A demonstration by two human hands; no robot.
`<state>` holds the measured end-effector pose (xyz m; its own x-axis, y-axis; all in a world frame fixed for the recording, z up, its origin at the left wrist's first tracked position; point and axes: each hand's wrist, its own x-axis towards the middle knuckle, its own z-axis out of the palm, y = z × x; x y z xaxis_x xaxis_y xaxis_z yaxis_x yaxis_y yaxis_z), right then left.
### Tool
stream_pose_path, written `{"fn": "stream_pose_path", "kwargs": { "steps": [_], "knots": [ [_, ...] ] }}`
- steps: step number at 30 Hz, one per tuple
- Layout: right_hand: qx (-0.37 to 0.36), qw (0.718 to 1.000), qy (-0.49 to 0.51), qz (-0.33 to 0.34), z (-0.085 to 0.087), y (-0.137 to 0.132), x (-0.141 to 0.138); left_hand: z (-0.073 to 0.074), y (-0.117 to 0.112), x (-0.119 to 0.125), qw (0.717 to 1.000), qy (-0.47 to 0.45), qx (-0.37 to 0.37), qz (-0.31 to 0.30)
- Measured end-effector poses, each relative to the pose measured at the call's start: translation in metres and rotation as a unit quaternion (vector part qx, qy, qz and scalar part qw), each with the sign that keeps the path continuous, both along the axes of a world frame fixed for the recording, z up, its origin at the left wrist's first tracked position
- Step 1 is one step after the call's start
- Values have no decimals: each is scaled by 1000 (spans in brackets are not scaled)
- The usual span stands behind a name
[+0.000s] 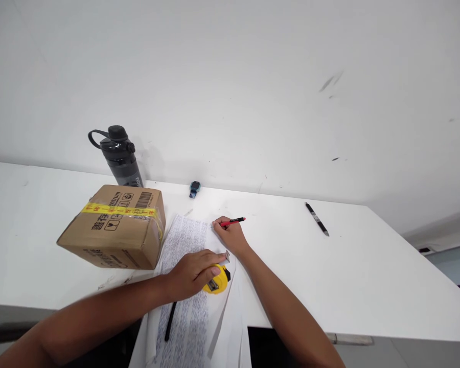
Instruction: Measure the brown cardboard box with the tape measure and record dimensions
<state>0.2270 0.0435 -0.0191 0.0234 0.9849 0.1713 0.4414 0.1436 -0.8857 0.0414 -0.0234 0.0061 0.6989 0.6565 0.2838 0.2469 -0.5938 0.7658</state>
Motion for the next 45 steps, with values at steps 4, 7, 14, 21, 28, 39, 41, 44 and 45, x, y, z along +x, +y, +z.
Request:
{"fn": "stream_pose_path", "kwargs": {
  "steps": [4, 7, 14, 21, 28, 39, 41, 44, 45],
  "knots": [
    [-14, 1000, 9, 14, 1, -1, 0, 2, -1, 0, 1000, -2, -14, 6],
    [-7, 1000, 15, 11, 0, 0, 0, 5, -1, 0, 999, -5, -32, 11],
    [1, 1000, 17, -2, -2, 3, 3, 12, -3, 0, 994, 8, -97, 40],
    [25, 999, 4, -23, -3, -1, 1, 14, -3, 1, 993, 6, -110, 46],
    [28, 999, -15, -10, -4, -1, 1, 15, -4, 1, 992, 17, -110, 52],
    [12, 1000, -10, 2, 0, -2, 0, 16, -4, 1, 993, 17, -106, 52],
    [8, 1000, -7, 7, 0, -2, 0, 16, -4, 1, 993, 22, -109, 51],
    [9, 1000, -7, 4, -1, -1, 0, 17, -4, 0, 993, 25, -107, 51],
    [10, 1000, -9, 4, -2, -1, 0, 17, -4, 0, 993, 25, -106, 51]
  ]
}}
